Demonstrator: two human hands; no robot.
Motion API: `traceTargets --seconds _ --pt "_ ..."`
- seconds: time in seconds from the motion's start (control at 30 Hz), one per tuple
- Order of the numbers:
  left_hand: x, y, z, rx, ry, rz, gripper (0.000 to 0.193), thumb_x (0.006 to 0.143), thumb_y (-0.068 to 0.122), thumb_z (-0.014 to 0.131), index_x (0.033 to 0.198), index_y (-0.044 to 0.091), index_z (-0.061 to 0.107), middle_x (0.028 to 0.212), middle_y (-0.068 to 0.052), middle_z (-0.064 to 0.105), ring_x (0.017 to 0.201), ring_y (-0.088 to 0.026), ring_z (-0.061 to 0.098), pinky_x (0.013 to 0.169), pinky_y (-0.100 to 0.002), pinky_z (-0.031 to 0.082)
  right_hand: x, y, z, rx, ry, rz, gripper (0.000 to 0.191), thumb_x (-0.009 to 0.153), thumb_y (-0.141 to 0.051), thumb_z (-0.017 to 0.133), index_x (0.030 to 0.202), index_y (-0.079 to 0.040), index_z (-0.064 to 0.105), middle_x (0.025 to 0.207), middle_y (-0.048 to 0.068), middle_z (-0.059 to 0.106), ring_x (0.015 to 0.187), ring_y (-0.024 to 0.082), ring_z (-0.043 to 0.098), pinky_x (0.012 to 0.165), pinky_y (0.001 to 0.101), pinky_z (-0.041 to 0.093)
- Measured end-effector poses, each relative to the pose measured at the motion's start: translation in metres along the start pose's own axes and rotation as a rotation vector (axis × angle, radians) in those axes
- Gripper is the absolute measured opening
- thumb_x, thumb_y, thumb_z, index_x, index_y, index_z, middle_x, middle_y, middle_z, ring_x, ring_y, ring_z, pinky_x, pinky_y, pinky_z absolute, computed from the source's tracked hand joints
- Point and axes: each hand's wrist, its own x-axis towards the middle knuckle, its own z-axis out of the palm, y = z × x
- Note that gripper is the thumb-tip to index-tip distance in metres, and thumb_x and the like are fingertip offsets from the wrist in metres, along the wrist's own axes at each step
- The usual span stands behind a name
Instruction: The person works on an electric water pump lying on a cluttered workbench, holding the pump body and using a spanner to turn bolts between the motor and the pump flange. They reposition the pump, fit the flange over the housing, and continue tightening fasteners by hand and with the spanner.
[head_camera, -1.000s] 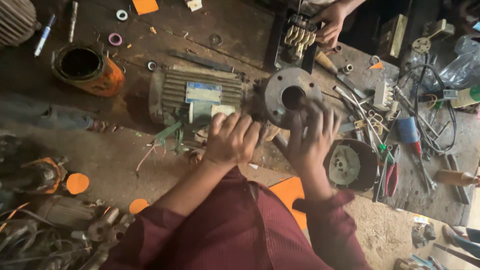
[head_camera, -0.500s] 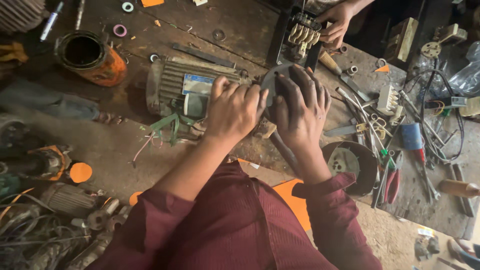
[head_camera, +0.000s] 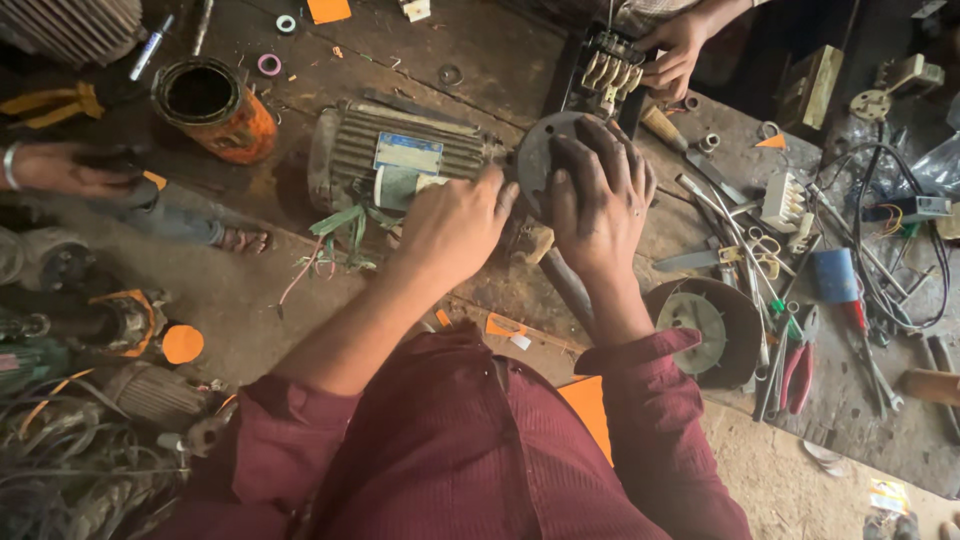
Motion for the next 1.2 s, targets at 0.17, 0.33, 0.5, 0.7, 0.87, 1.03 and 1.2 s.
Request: traceTargets --seconds 0.17,0.33,0.5,0.7,0.87,1.03,1.2 --pt "-0.048 0.016 0.009 -0.122 -0.002 0.023 0.028 0.108 0.031 0.052 0.097 0.007 0.060 0.072 -0.018 0.069 0.069 -0.039 0.069 0.066 -0.051 0.053 -0.001 0.003 0.000 0.021 0.002 0.000 0.032 0.100 -0.019 0.063 0.131 -0.010 0.070 0.145 0.013 0.060 0.141 0.036 0.051 0.119 0.0496 0.033" --pt "-0.090 -0.006 0.030 -0.035 0.080 0.122 0.022 0.106 0.027 0.055 0.096 0.008 0.057 0.089 -0.014 0.069 0.089 -0.033 0.065 0.086 -0.048 0.048 -0.003 0.006 0.001 0.036 0.010 -0.002 0.032 0.100 -0.020 0.063 0.130 -0.010 0.070 0.145 0.012 0.061 0.141 0.036 0.052 0.120 0.0496 0.034" --pt "-0.105 -0.033 0.055 0.131 0.182 0.293 0.022 0.103 0.028 0.059 0.093 0.008 0.058 0.092 -0.013 0.069 0.092 -0.030 0.065 0.083 -0.047 0.047 -0.004 0.006 0.003 0.022 0.008 0.000 0.032 0.100 -0.020 0.062 0.130 -0.010 0.070 0.144 0.013 0.061 0.141 0.037 0.052 0.118 0.0502 0.034" --pt "-0.106 -0.039 0.066 0.145 0.298 0.333 0.022 0.102 0.030 0.060 0.095 0.009 0.059 0.096 -0.012 0.070 0.095 -0.029 0.066 0.085 -0.045 0.048 -0.002 0.004 0.005 0.028 -0.004 0.001 0.031 0.101 -0.021 0.060 0.129 -0.010 0.070 0.145 0.013 0.061 0.141 0.037 0.052 0.119 0.0511 0.033" --pt "-0.096 -0.040 0.067 0.075 0.269 0.318 0.020 0.103 0.027 0.061 0.093 0.010 0.059 0.088 -0.010 0.068 0.087 -0.027 0.064 0.082 -0.044 0.049 -0.002 0.005 0.006 0.038 -0.009 -0.001 0.032 0.102 -0.021 0.060 0.130 -0.009 0.069 0.145 0.014 0.060 0.141 0.037 0.051 0.119 0.0510 0.033" --pt "-0.086 -0.036 0.071 0.122 0.296 0.319 0.022 0.102 0.026 0.063 0.088 0.009 0.060 0.086 -0.009 0.067 0.082 -0.025 0.064 0.077 -0.041 0.047 -0.004 0.006 0.006 0.031 -0.009 -0.002 0.032 0.102 -0.020 0.060 0.131 -0.009 0.069 0.146 0.014 0.060 0.141 0.037 0.051 0.120 0.0508 0.033" --pt "-0.064 -0.045 0.070 -0.033 0.468 0.428 0.032 0.098 0.033 0.066 0.076 0.012 0.060 0.081 -0.006 0.063 0.077 -0.025 0.060 0.070 -0.041 0.048 -0.002 0.003 0.007 0.018 0.001 0.008 0.030 0.102 -0.019 0.061 0.129 -0.009 0.070 0.144 0.013 0.062 0.141 0.038 0.052 0.121 0.0510 0.034"
